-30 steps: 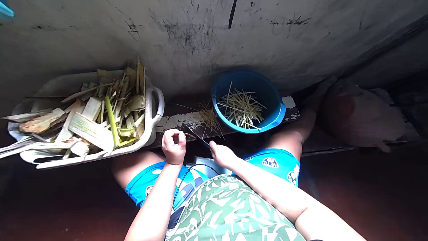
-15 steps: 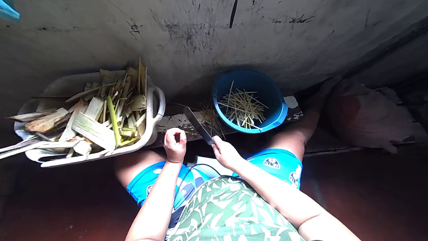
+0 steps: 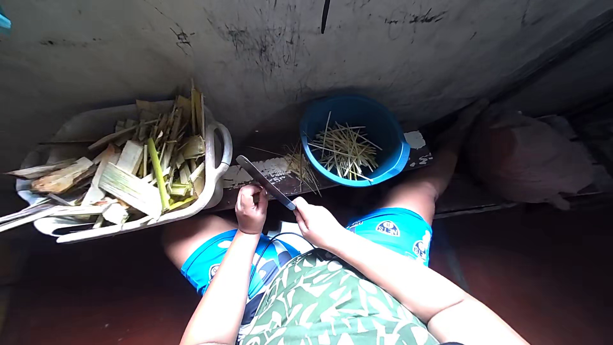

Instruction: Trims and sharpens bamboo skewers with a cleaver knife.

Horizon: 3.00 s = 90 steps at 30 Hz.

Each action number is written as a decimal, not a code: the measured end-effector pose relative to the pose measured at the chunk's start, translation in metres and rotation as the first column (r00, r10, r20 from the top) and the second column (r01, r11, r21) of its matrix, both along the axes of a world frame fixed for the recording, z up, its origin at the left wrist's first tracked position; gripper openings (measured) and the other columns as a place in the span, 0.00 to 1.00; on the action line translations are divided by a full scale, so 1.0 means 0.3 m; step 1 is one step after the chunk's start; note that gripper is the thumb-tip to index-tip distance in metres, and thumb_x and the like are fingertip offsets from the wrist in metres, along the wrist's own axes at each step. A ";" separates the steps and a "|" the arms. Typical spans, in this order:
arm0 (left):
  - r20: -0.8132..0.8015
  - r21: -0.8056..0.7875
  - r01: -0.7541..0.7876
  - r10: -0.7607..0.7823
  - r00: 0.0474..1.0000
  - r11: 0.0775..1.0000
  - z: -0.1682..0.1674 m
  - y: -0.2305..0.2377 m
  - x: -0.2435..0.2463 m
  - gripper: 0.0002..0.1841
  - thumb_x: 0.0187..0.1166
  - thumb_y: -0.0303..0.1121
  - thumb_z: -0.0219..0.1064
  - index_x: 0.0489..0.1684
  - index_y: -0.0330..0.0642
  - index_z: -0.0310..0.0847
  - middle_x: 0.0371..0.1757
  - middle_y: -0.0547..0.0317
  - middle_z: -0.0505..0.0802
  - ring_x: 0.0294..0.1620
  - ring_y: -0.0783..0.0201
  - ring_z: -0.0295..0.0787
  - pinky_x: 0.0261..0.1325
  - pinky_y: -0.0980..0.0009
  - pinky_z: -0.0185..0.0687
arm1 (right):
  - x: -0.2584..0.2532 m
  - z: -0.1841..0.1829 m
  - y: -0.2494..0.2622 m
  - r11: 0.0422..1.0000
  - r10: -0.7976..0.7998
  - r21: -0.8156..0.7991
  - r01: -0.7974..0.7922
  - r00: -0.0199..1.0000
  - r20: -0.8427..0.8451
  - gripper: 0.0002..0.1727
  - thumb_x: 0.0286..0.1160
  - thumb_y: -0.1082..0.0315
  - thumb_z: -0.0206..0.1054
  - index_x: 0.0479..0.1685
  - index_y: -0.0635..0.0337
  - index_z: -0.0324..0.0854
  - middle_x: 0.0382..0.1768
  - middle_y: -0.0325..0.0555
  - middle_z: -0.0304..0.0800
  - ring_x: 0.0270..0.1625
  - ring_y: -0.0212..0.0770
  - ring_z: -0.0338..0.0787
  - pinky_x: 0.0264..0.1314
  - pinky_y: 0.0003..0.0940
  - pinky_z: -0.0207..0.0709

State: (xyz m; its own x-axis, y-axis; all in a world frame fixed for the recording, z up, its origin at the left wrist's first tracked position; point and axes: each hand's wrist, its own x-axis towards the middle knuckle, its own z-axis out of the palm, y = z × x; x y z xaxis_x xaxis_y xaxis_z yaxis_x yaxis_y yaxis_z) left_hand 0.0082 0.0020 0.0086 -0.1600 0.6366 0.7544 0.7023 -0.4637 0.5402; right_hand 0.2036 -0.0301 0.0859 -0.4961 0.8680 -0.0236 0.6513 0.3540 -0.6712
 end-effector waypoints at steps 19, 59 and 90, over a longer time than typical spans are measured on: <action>0.031 -0.013 0.004 -0.003 1.000 1.000 -0.002 -0.003 0.006 0.11 0.84 0.33 0.64 0.40 0.30 0.80 0.39 0.45 0.90 0.45 0.61 0.91 0.56 0.72 0.86 | -0.002 -0.050 0.009 0.975 -0.010 -0.218 0.030 0.996 0.094 0.17 0.91 0.65 0.46 0.66 0.65 0.72 0.38 0.57 0.88 0.45 0.55 0.91 0.51 0.51 0.82; 0.073 -0.030 0.031 -0.028 0.997 0.999 -0.008 0.006 -0.001 0.11 0.84 0.33 0.63 0.42 0.30 0.79 0.38 0.46 0.89 0.39 0.64 0.90 0.50 0.72 0.88 | 0.028 -0.137 0.083 0.947 0.002 -0.308 0.096 0.953 0.302 0.18 0.92 0.65 0.45 0.70 0.64 0.70 0.46 0.61 0.89 0.55 0.60 0.91 0.58 0.57 0.81; 0.910 -0.374 0.662 0.120 0.397 0.649 0.054 0.019 0.066 0.08 0.92 0.26 0.52 0.55 0.38 0.76 0.30 0.63 0.87 0.23 0.72 0.85 0.32 0.77 0.87 | 0.021 -0.156 0.029 0.979 -0.184 -0.183 0.093 0.796 -0.576 0.18 0.78 0.72 0.68 0.62 0.74 0.78 0.45 0.46 0.95 0.46 0.28 0.94 0.56 0.26 0.88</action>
State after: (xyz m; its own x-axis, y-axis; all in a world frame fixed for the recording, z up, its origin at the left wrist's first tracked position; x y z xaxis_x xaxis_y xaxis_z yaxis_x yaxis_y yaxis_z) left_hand 0.0280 0.0076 0.0247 -0.1218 0.9607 -0.2496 -0.3719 0.1890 0.9089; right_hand 0.2098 -0.0213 0.0390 -0.3281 0.9385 0.1080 0.1505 0.1648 -0.9748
